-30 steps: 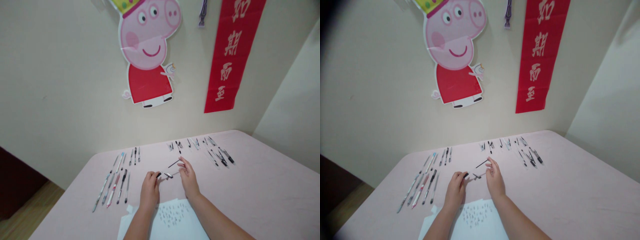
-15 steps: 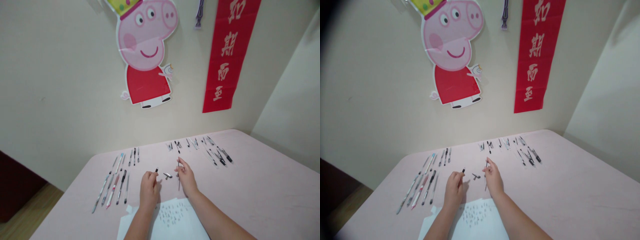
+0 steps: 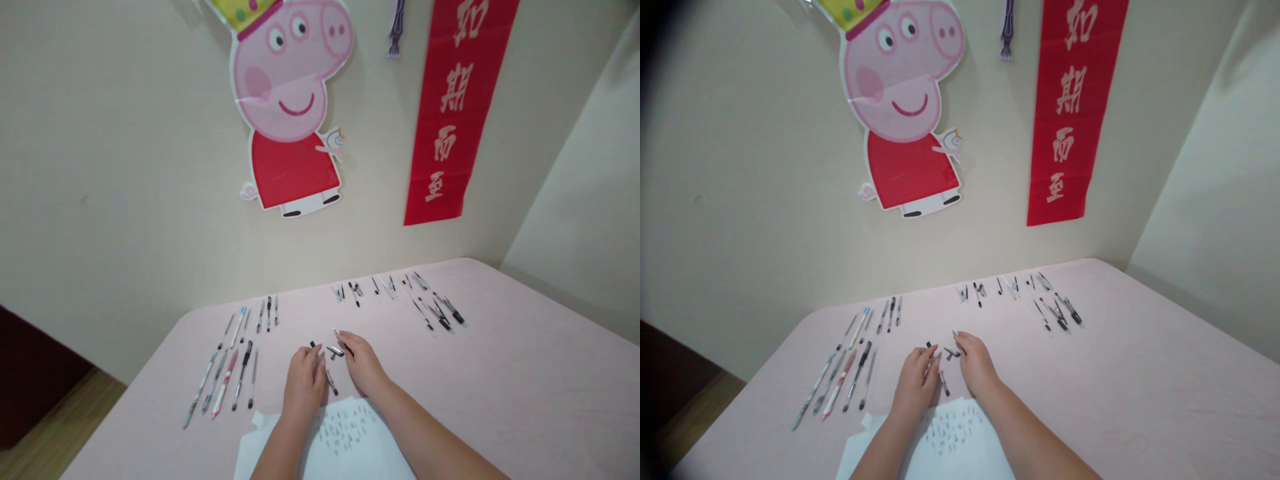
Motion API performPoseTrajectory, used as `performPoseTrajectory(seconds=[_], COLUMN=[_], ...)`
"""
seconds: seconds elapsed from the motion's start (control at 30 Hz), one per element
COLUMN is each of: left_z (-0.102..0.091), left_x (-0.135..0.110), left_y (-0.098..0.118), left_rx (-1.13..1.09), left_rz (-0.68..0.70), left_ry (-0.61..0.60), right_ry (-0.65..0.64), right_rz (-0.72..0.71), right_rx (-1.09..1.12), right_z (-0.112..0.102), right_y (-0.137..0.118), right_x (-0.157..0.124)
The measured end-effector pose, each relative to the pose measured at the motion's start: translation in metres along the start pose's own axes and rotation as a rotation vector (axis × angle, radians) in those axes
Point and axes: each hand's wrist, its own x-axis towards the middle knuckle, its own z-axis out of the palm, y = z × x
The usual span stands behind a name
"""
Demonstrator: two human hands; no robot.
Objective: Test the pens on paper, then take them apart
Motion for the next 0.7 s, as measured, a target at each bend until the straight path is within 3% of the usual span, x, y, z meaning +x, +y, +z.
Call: performPoseTrajectory(seconds=[0.4, 0.7], left_z=[0.000, 0.003], left_x=[-0.001, 0.004], left_y=[-0.003, -0.014], left_rx=[0.091, -0.076], left_rz=[-0.037, -0.107], left_ry=[-0.032, 0.115], right_ry=[-0.068, -0.207], right_rz=[-0.002, -0.052], right_rx=[-0.032, -0.024], right_z=[-0.006, -0.009], right_y=[-0.013, -0.035], right_x=[-0.004, -0.010])
